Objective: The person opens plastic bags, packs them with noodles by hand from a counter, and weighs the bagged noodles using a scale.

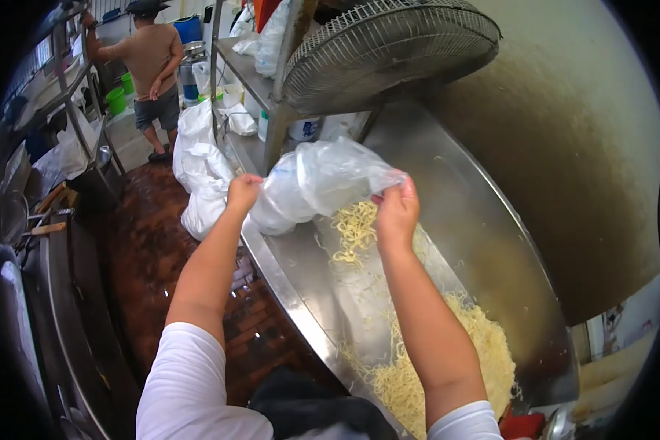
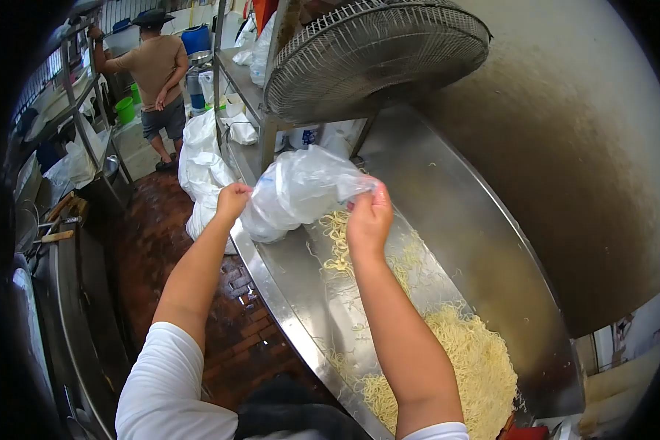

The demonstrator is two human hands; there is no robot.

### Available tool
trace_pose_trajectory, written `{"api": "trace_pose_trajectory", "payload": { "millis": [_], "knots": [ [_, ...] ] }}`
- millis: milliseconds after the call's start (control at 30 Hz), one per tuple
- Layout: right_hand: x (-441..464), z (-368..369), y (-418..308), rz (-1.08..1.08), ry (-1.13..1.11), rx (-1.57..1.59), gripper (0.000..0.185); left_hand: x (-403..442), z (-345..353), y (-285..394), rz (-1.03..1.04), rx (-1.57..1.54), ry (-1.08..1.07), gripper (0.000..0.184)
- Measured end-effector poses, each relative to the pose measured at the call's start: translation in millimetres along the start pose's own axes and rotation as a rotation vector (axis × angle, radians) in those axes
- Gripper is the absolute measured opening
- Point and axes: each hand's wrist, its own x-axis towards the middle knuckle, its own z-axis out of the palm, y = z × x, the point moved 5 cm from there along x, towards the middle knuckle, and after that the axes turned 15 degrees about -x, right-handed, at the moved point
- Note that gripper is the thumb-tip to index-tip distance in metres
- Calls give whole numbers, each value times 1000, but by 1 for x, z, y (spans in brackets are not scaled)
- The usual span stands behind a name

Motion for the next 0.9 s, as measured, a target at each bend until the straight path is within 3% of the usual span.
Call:
{"api": "trace_pose_trajectory", "payload": {
  "millis": [100, 233, 333, 433, 567, 667, 767, 800, 900],
  "knots": [
    [6, -17, -1, 40, -16, 47, 20, -18, -3, 2, -174, -107, 144, 14],
    [7, -4, 11, 96, -185, 11, 22, -9, 20, 62, -40, -479, 226, 21],
    [-4, 4, 19, 174, -233, -7, 25, -13, 54, 78, -154, -89, -9, 24],
    [-7, 4, 22, 198, -230, 6, 28, -24, 61, 83, -352, -292, -220, 24],
    [-5, 0, 25, 233, -228, 73, 28, -34, 51, 88, -405, -157, 2, 34],
    [-4, 3, 33, 277, -249, 144, 27, -44, 55, 101, -550, 36, -164, 38],
    [0, 10, 46, 305, -277, 215, 26, -36, 68, 73, -432, 171, -421, 40],
    [1, 11, 48, 316, -272, 220, 27, -32, 76, 54, -231, 149, -458, 44],
    [0, 6, 55, 355, -234, 219, 28, -68, 104, 82, 160, 340, -480, 45]
  ]
}}
